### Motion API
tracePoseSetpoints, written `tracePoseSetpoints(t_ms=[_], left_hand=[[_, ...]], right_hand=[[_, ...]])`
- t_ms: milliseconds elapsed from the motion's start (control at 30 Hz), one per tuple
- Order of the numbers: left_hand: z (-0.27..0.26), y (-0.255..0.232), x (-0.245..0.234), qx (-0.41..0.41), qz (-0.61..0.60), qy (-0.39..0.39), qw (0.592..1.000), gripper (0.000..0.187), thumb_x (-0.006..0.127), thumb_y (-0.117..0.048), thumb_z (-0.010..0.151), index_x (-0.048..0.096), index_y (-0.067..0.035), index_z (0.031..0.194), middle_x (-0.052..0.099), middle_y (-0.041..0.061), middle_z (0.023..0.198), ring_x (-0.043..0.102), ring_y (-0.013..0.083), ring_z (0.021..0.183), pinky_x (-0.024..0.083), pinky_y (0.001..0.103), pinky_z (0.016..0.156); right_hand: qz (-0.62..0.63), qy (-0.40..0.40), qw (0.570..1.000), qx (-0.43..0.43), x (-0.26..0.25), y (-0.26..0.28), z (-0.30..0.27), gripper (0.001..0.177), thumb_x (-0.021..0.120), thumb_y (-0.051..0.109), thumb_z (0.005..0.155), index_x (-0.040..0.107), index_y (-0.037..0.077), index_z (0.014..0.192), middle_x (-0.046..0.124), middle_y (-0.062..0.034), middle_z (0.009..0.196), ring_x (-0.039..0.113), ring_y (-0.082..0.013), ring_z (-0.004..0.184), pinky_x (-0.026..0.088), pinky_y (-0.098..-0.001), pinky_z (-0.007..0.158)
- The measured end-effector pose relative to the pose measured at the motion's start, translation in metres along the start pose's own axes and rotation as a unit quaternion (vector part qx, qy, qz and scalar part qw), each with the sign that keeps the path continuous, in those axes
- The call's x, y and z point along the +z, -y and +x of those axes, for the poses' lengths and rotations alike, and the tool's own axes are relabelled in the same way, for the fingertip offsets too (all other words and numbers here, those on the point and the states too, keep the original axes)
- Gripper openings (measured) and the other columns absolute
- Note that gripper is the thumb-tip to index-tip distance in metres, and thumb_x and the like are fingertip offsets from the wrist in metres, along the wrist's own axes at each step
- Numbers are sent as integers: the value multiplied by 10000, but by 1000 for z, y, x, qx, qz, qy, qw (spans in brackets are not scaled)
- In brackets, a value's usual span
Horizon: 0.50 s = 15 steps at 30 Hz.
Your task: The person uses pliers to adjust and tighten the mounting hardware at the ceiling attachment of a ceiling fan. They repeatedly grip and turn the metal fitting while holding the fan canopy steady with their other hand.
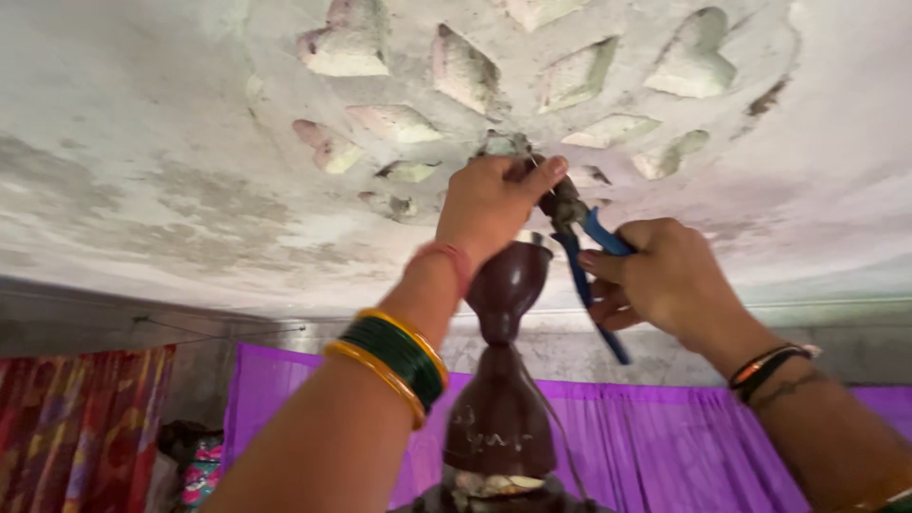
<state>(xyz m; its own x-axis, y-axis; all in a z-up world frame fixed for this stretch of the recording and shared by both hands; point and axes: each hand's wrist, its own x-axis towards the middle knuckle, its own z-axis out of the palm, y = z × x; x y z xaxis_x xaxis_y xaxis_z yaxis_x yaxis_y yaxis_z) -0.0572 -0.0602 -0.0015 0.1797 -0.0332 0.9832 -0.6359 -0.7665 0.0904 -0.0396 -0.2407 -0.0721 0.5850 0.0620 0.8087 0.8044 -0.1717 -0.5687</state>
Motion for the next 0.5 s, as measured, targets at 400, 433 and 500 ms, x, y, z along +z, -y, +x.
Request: tracePoseSetpoints(t_ms=[400, 433, 500], left_hand=[[-18, -13, -5, 55, 6, 205, 977, 689, 863, -319, 698, 571, -19, 1245, 735, 102, 1031, 711, 206, 967, 553, 309, 836], [-24, -17, -7, 51, 67, 195, 977, 767, 867, -361, 684, 521, -36, 1287, 721, 109, 1024, 708, 226, 963, 549, 321, 832], [-32, -27, -14, 36, 125, 230, 964, 884, 866, -382, 650, 416, -18, 1317, 720, 129, 1013, 718, 256, 965, 546, 339, 846]], right_hand=[[273, 91, 957, 22, 15, -31, 2, 143, 617, 94, 923, 573, 56, 792, 448, -11, 604, 284, -74, 423, 179, -277, 376], [288, 99, 951, 46, 16, -34, 3, 186, 613, 91, 914, 543, 57, 746, 422, -6, 584, 268, -80, 414, 172, -280, 375], [327, 119, 935, 70, 18, -39, 3, 240, 581, 68, 873, 458, 84, 668, 373, 4, 549, 255, -87, 402, 165, -284, 374]])
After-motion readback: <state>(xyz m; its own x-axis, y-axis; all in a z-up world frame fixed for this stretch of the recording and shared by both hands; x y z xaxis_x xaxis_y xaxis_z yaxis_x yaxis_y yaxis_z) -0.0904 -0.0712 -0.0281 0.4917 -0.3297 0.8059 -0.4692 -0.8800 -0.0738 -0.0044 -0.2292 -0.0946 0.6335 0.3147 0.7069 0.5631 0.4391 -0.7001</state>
